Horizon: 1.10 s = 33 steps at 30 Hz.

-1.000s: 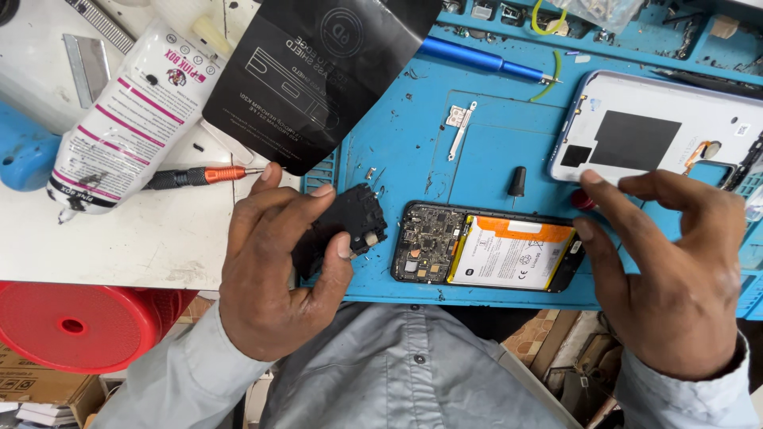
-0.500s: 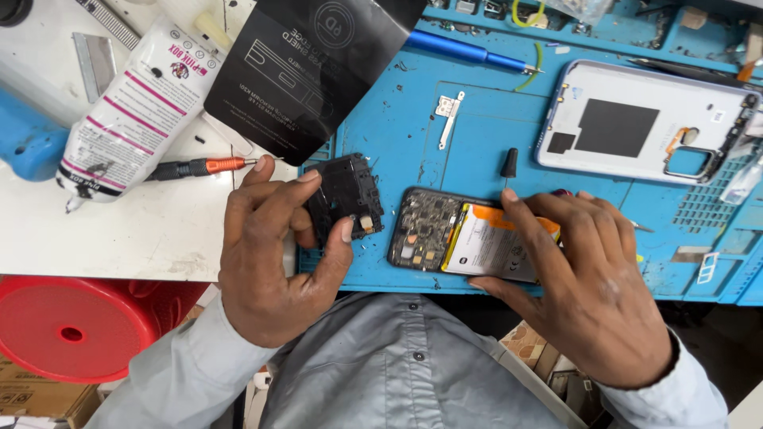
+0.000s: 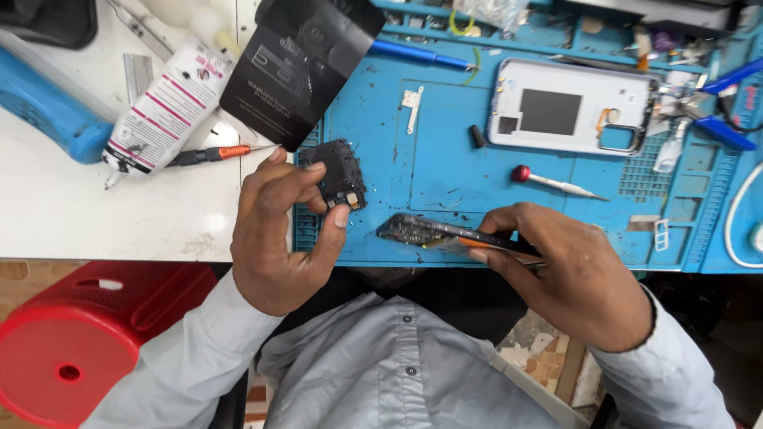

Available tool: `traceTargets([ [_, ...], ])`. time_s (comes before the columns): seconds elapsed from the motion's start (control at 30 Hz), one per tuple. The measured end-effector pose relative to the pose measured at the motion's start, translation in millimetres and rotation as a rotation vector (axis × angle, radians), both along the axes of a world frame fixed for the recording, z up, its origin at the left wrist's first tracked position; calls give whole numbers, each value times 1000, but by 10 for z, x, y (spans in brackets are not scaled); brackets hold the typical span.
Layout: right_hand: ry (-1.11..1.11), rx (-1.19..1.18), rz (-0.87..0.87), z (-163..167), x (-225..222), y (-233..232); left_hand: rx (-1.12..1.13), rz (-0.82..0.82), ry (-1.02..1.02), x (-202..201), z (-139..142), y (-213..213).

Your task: The person holds a smartphone, pries off its back cover by hand, and places the cover aside. They then use a screwdriver to remove screws from the phone's rear frame, detach internal components, and lift out the battery, holding the opened phone to view its internals.

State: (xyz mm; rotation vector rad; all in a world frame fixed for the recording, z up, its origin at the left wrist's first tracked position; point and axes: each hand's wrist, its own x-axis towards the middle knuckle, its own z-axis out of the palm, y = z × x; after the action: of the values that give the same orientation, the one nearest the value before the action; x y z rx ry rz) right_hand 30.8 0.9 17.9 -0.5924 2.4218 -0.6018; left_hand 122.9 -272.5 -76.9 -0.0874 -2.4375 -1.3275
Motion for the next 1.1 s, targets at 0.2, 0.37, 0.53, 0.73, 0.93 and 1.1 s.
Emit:
traceTargets([
  [0.2, -318, -539, -443, 36, 85, 247, 335, 70, -81, 86, 374, 166],
  [0.37, -663, -856, -495, 93, 278, 262, 830, -297, -520, 162, 680, 536],
  [0.53, -764, -776, -542, 115, 618, 278, 947, -363, -795, 416, 748, 830],
  [0.73, -561, -723, -530, -54, 779, 498, 1011, -476, -775, 714, 581, 845],
  [0.93, -530, -697, -546, -197, 901, 554, 943, -573, -867, 855, 437, 861],
  [1.1, -338, -811, -348, -343, 851, 620, 944, -610, -1035, 935, 363, 863],
])
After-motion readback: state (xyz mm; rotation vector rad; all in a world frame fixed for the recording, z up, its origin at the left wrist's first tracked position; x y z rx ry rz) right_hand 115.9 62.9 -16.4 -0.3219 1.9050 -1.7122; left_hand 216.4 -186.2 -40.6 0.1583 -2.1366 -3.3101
